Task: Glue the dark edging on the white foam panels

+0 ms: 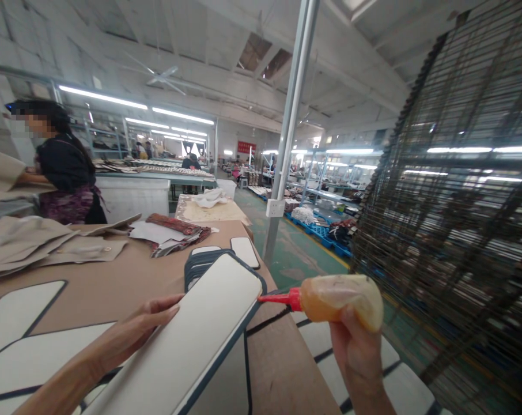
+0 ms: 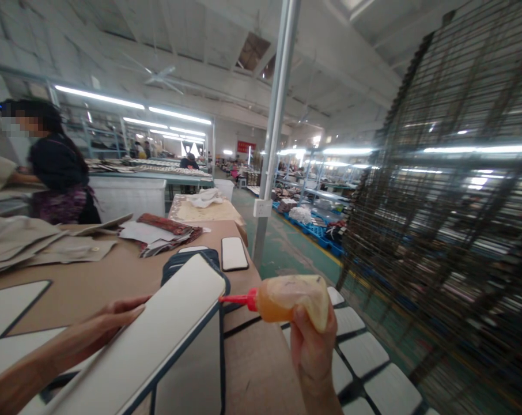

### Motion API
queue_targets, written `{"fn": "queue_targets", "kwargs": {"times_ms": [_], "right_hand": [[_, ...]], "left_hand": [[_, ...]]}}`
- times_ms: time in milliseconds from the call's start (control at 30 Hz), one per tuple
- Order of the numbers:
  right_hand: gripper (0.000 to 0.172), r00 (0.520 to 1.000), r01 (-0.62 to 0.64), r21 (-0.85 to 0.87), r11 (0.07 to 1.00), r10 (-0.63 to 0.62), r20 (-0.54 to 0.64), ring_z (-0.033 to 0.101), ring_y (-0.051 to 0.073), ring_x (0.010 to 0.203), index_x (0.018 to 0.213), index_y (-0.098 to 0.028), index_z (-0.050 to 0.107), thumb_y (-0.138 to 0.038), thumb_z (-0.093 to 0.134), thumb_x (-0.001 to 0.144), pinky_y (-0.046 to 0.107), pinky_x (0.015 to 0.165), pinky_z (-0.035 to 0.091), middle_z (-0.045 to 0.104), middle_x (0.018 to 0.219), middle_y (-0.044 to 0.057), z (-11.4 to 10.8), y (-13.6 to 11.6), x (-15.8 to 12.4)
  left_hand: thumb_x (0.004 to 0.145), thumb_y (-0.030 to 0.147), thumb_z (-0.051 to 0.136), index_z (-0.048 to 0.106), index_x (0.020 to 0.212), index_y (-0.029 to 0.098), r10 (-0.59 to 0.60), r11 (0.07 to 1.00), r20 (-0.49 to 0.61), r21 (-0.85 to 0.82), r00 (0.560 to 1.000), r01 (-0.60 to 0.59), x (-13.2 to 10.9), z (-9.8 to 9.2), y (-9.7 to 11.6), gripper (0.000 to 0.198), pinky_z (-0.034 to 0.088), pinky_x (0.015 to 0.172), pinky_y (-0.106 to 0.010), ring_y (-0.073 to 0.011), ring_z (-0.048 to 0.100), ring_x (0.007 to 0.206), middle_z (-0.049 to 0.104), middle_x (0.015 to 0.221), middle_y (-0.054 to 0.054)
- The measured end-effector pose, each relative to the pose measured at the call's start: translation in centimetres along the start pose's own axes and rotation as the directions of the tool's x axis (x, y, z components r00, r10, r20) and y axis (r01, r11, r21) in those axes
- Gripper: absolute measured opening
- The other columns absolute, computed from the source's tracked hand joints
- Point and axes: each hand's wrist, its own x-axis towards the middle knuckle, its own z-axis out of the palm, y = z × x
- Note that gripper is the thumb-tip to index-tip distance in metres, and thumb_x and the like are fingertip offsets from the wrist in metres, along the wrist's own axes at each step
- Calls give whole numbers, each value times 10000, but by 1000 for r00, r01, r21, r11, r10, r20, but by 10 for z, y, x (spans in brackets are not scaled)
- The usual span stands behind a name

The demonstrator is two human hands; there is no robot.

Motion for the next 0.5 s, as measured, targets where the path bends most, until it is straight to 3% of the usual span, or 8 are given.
{"fn": "queue_targets", "kwargs": {"times_ms": [267, 500], "right_hand": [[401, 999, -11, 16, 1000, 10, 39, 684, 162, 790, 980, -236, 708, -252, 853, 606, 234, 751, 565, 731, 820, -2, 4, 1, -4], [388, 995, -29, 26, 999, 26, 94, 669, 153, 791, 996, -238, 706, -260, 847, 635, 228, 741, 553, 728, 829, -5, 8, 2, -8]], "left_hand": [[697, 336, 785, 733, 1061, 288, 25, 998, -31, -50, 999, -26, -2, 8, -8, 370, 565, 687, -239, -209, 718, 868, 752, 1064, 17], [662, 387, 807, 690, 1161, 255, 2, 998, -42, -65, 999, -5, -3, 16, -6, 530, 566, 656, -225, -203, 719, 824, 772, 982, -18]]}}
